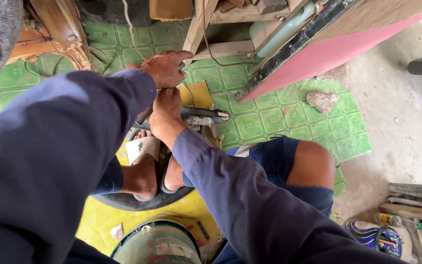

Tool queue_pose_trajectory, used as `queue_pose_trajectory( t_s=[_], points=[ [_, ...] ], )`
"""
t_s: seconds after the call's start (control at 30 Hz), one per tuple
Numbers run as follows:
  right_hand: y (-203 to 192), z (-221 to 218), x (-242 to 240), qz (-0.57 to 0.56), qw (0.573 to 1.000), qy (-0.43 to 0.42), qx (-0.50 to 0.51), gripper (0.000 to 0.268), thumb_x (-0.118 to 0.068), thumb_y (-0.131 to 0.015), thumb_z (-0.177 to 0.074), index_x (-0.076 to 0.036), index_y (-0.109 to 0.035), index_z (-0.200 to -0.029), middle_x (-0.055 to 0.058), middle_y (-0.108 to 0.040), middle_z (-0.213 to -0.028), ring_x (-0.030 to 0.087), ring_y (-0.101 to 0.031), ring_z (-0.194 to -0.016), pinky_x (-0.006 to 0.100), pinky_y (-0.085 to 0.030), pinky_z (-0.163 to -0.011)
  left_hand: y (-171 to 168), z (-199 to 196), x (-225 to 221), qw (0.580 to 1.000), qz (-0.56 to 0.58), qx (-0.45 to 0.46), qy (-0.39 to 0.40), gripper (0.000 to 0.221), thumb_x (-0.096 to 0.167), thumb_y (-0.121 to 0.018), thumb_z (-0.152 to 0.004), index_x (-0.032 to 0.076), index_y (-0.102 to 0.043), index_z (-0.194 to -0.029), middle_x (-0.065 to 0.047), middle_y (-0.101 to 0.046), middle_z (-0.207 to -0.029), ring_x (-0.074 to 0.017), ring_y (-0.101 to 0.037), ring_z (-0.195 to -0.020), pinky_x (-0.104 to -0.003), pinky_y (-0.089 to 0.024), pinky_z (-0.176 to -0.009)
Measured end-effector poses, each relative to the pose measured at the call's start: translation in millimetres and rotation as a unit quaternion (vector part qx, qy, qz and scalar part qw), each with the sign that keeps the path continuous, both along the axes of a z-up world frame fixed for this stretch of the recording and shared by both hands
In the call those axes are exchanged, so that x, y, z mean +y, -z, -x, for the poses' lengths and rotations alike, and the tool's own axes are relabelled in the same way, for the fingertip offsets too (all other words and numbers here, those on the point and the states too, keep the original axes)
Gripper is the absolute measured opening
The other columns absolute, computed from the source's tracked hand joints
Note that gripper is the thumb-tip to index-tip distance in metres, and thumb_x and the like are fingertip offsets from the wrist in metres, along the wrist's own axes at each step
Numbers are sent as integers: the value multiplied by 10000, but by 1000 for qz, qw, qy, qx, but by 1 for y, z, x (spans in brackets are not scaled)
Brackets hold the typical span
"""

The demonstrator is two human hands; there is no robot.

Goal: The person applies a white substance from a bottle onto a bicycle tire inner tube clamped in a manual tire-patching machine, then uses the machine's lever to press the patch onto the tube. The person removes the patched tube from the machine.

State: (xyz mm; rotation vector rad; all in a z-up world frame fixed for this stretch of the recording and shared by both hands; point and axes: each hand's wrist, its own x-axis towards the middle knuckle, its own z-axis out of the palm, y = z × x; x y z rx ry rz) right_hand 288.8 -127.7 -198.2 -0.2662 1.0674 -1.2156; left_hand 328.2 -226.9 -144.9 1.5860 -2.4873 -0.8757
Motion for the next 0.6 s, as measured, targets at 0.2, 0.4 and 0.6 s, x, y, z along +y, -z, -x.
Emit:
queue_pose_trajectory(
  t_s=[0.2,0.4,0.6],
  points=[
    [-2,-6,-1,44,989,-74,118,557,130,-673,-761,-58,-338,-1164,134,-576,-885,201,-536,-600,324,-440,-468,-20,-6,0,988,-17,-120,94,468,359,-481,-987,225,-537,-1432,-129,-642,-1375,-375,-612,-1264,-563,-438,-1064],
    [-20,35,-1,30,966,-238,93,457,-34,-657,-871,-139,-376,-1215,49,-550,-841,123,-526,-580,286,-398,-428,-28,-25,16,996,6,-79,-37,358,351,-446,-1008,113,-618,-1214,-207,-713,-1161,-386,-673,-1054,-591,-474,-949],
    [-83,79,-51,310,566,-546,535,305,-349,-713,-930,-90,-666,-1083,148,-720,-947,278,-707,-810,419,-569,-689,-17,-79,64,974,69,-21,-217,403,371,-484,-1001,78,-730,-873,-231,-722,-950,-429,-686,-927,-544,-531,-886]
  ],
)
